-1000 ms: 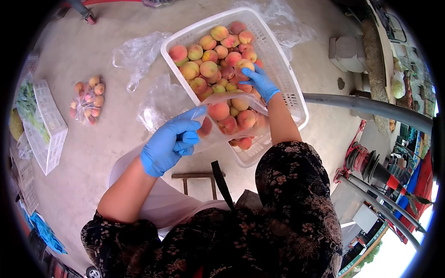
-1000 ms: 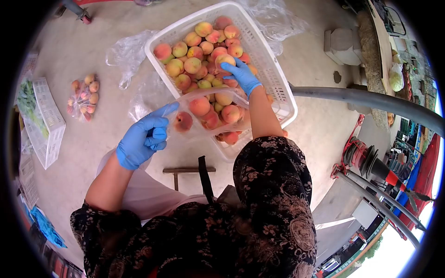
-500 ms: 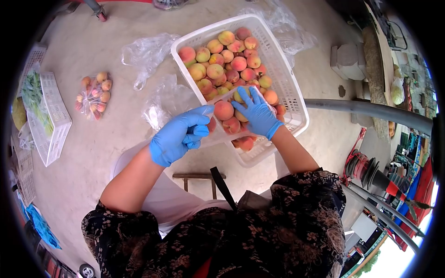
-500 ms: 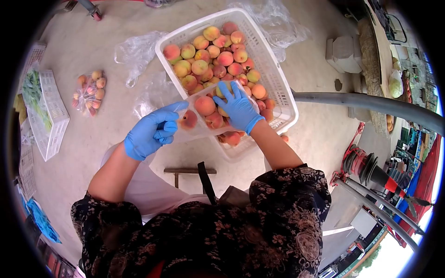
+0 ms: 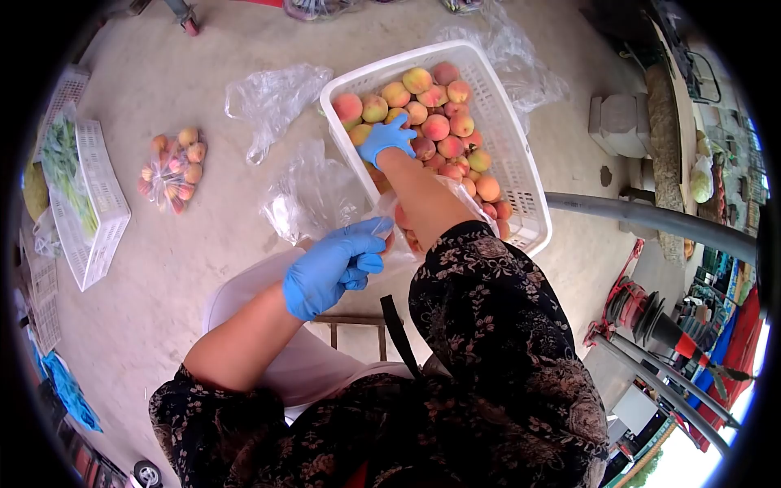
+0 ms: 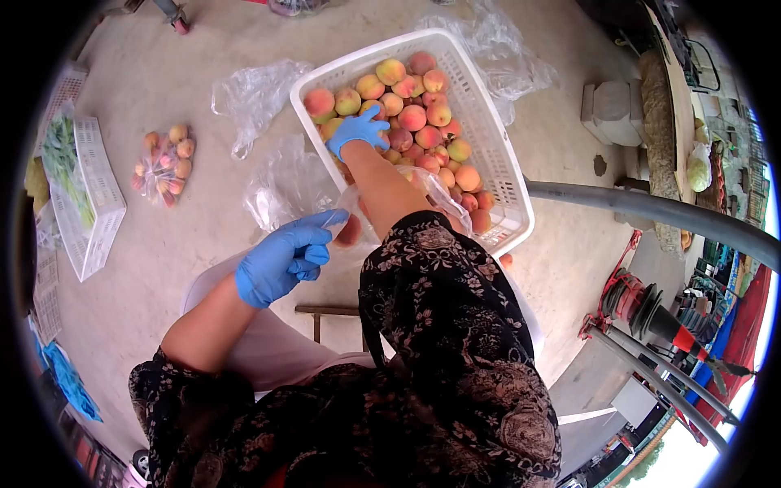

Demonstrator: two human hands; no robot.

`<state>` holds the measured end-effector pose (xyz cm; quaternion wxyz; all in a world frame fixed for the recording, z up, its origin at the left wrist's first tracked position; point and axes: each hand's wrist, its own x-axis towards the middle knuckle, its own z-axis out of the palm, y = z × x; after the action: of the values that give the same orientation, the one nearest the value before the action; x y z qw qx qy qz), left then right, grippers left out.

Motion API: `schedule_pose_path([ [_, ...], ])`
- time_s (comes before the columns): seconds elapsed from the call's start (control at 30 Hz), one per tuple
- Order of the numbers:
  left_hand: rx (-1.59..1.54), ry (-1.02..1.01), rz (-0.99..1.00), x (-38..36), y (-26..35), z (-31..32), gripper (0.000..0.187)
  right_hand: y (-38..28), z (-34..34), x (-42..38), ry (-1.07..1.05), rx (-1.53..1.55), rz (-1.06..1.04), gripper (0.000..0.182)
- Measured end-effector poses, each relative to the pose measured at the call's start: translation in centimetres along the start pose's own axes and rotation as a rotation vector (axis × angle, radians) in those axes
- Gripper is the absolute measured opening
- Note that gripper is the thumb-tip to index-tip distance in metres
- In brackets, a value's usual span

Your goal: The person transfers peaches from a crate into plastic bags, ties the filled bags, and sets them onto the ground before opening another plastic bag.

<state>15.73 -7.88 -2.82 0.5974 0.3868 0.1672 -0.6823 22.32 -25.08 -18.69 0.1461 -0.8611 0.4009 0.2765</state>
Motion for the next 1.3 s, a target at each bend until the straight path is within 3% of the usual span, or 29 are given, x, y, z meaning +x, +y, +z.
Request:
schedule_pose_path([
  [0.2,0.026,-0.021,0.0,-0.1,0.5,0.6,0.047,3.3,0.1,1.3,0.035,-0.036,-0.243,0.08],
  [0.3,0.012,-0.089,0.047,-0.3,0.4,-0.2,0.046,7.7,-0.5,3.5,-0.116,0.659,-0.343,0.073],
  [0.37,-0.088,-0.08,0.085,0.1,0.3,-0.4,0.039,11.2,-4.3,0.0,-0.288,1.276,-0.379,0.068],
  [0.43,-0.226,-0.101,0.115,0.8,0.3,-0.9,0.035,15.6,-6.2,-2.5,-0.451,1.668,-0.626,0.061],
  [0.53,-0.363,-0.165,0.13,1.4,0.7,-0.4,0.03,19.6,-6.6,-8.8,-0.653,1.787,-0.667,0.064],
  [0.63,-0.389,-0.228,0.116,1.8,0.7,0.5,0.03,20.6,-4.1,-11.4,-0.361,1.291,-0.76,0.069],
  [0.73,-0.322,-0.24,0.083,1.8,0.0,1.7,0.033,17.9,-2.0,-13.2,0.242,0.456,-0.98,0.072],
  [0.83,-0.072,-0.335,0.064,1.3,-1.4,3.0,0.04,14.6,0.0,-15.0,0.522,0.317,-0.801,0.066],
  [0.87,0.04,-0.382,0.058,1.0,-1.7,3.4,0.042,14.6,0.8,-14.3,0.58,0.403,-0.878,0.062],
  [0.97,0.23,-0.238,0.137,-0.3,-0.9,4.9,0.05,16.6,-0.8,-12.2,0.465,0.266,-1.015,0.061],
  [1.0,0.18,-0.179,0.122,-0.9,-0.5,5.0,0.052,17.4,-2.0,-12.1,0.394,0.362,-0.92,0.055],
  [1.1,0.383,0.069,0.246,-1.8,-0.2,4.9,0.051,19.5,-2.5,-9.9,0.256,0.634,-0.944,0.045],
  [1.13,0.379,0.097,0.263,-1.7,-0.2,4.4,0.051,19.7,-1.7,-10.0,0.352,0.601,-0.931,0.042],
  [1.23,0.379,0.151,0.305,-1.6,0.3,2.5,0.051,20.5,-1.9,-10.6,0.159,0.699,-0.878,0.047],
  [1.3,0.379,0.156,0.32,-1.6,0.4,2.1,0.051,21.2,-1.7,-10.7,0.245,0.497,-0.829,0.053],
])
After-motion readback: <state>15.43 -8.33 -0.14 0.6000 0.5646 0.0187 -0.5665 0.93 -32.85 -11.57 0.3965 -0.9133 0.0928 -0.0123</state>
